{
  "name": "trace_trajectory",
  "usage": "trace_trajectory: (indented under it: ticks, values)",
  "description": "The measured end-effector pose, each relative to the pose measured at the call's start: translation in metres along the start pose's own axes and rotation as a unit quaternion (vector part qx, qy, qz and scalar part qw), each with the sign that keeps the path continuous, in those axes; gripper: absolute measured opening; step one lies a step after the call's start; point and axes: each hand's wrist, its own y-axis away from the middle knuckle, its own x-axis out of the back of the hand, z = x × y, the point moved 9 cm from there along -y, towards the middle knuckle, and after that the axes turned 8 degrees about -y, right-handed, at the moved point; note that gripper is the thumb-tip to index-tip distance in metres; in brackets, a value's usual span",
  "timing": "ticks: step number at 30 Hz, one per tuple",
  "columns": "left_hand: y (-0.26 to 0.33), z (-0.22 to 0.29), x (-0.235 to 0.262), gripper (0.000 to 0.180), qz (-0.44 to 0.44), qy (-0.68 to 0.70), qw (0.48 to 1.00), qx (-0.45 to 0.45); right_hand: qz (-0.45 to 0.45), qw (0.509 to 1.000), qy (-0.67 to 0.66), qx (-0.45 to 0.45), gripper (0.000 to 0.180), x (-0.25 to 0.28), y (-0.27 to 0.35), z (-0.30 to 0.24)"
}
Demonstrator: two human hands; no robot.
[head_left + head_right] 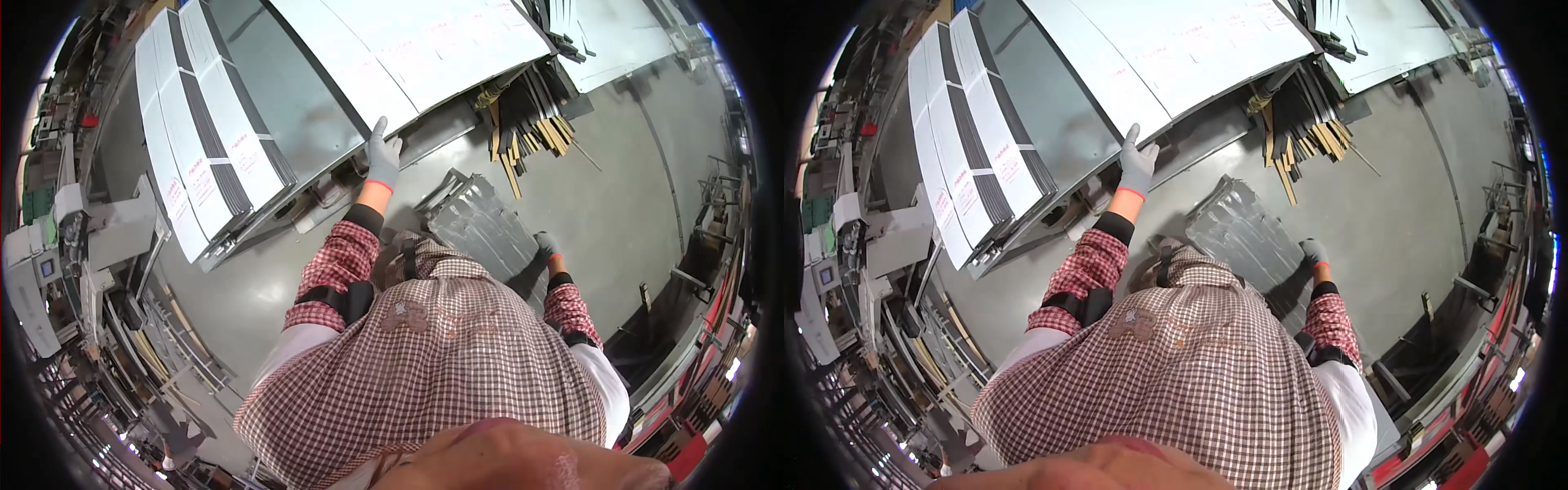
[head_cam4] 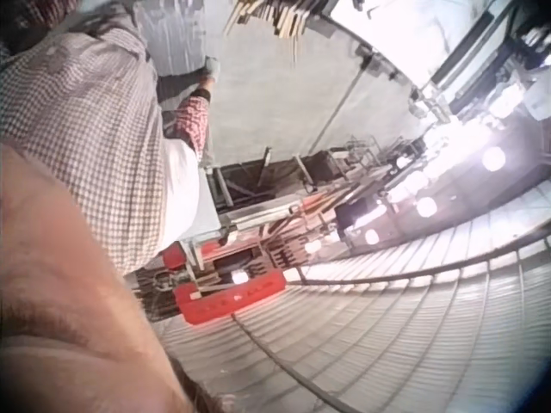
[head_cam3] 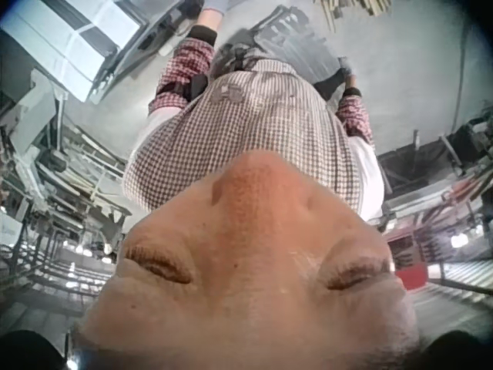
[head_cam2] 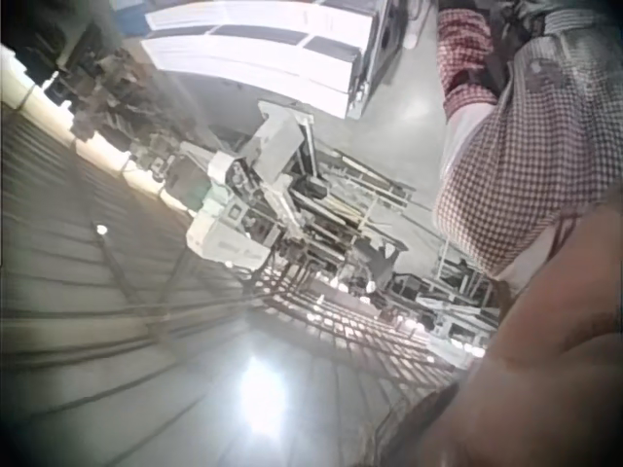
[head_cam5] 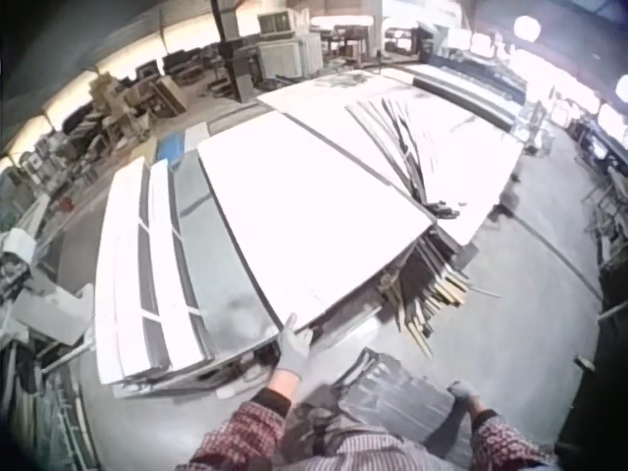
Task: Applying tape and labels to building material panels in a factory environment.
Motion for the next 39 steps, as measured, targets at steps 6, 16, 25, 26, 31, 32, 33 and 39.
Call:
trace_trajectory:
  ticks: [6,16,25,26,31,32,33,39]
  values:
    - [0.094,-0.066,-0.019,0.054,-0.055,-0.085,0.986,0.130,0.073,0.983,0.150,-0.074,0.027,0.000,-0.002,0.096]
    - [0.168,-0.113,0.015,0.072,-0.243,-0.424,0.829,0.272,0.259,0.946,-0.004,0.193,0.075,0.080,0.033,-0.375]
    - [0.221,0.086,-0.047,0.072,-0.179,-0.474,0.825,-0.249,-0.200,0.923,0.082,0.320,0.049,0.051,0.119,-0.528]
    - [0.232,0.092,-0.054,0.072,-0.178,-0.469,0.830,-0.242,-0.246,0.884,0.079,0.389,0.056,0.027,0.141,-0.536]
    - [0.222,0.096,-0.069,0.072,-0.237,-0.521,0.806,-0.154,-0.347,0.887,0.073,0.296,0.052,0.015,0.120,-0.556]
    - [0.212,0.085,-0.056,0.070,-0.274,-0.417,0.865,-0.055,-0.358,0.884,0.074,0.291,0.052,0.021,0.109,-0.548]
    - [0.184,0.067,-0.016,0.063,-0.276,-0.397,0.872,-0.074,-0.323,0.885,0.041,0.334,0.047,0.043,0.093,-0.548]
    - [0.027,-0.072,0.020,0.029,-0.181,-0.777,0.416,-0.437,-0.188,0.932,0.147,0.273,0.034,0.043,-0.112,-0.401]
